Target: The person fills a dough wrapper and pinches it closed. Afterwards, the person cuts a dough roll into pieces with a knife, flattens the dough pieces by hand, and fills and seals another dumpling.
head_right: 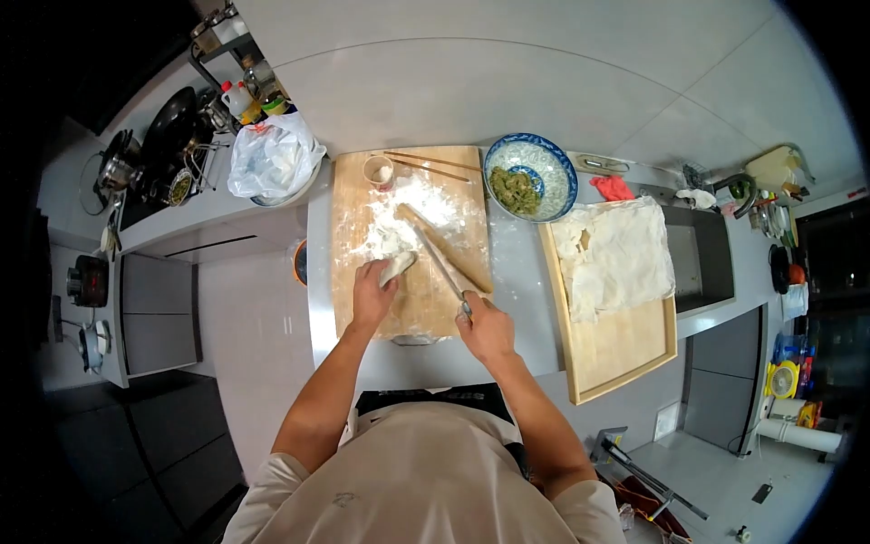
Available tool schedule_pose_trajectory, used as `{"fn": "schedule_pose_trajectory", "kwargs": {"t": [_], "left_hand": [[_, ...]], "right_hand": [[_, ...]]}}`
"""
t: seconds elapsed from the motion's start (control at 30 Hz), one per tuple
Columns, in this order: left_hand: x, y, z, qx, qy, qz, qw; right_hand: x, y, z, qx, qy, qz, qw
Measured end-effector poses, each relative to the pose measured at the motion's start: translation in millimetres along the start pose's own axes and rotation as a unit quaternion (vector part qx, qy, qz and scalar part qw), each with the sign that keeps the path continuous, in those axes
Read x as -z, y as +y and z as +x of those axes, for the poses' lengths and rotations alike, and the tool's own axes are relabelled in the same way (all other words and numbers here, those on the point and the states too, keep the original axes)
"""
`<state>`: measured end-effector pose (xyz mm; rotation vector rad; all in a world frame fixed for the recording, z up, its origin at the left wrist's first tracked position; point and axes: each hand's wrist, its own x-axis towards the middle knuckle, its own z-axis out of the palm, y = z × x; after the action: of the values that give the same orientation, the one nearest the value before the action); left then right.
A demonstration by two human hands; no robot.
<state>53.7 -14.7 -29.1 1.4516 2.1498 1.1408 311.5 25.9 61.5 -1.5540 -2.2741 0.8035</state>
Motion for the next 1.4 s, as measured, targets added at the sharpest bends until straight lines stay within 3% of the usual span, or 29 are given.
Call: {"fn": "schedule_pose_trajectory", "kwargs": {"t": [0.07, 0.27, 0.6, 0.77, 0.87, 0.97, 1.17, 1.23, 1.4], "left_hand": [[3, -2, -2, -0.003, 0.0, -0.001, 1.0], [3, -4, -3, 0.004, -0.02, -0.037, 0.999], [4, -5, -1, -0.026, -0.022, 0.003, 0.999], [2, -9, -2, -0.011, -0.032, -0.003, 0.999], [7, -12, -1, -0.018, -0.053, 0.001, 0.998], [15, -2, -10, 0.008, 0.008, -0.036, 0.999], [17, -12, -26, 0.044, -0.002, -0.089, 0.995], [17, -13, -26, -0.009, 0.004, -0.026, 1.0], [20, -12, -24, -0.016, -0.002, -0.014, 1.0]], "right_hand": [[0, -3, -4, 0.046, -0.038, -0.021, 0.998], [0, -23, -13, 0.068, -0.072, -0.049, 0.994], [-1, -33, -12, 0.066, -0.107, -0.082, 0.989], [-28, -36, 3, 0.041, -0.172, -0.13, 0.976], [-33, -32, 10, 0.017, -0.146, -0.099, 0.984], [-29, -20, 13, -0.003, -0.144, -0.05, 0.988], [-11, -37, -16, 0.062, -0.117, -0.068, 0.989], [-8, -40, -20, 0.072, -0.116, -0.068, 0.988], [-5, -46, -22, 0.086, -0.123, -0.087, 0.985]]}}
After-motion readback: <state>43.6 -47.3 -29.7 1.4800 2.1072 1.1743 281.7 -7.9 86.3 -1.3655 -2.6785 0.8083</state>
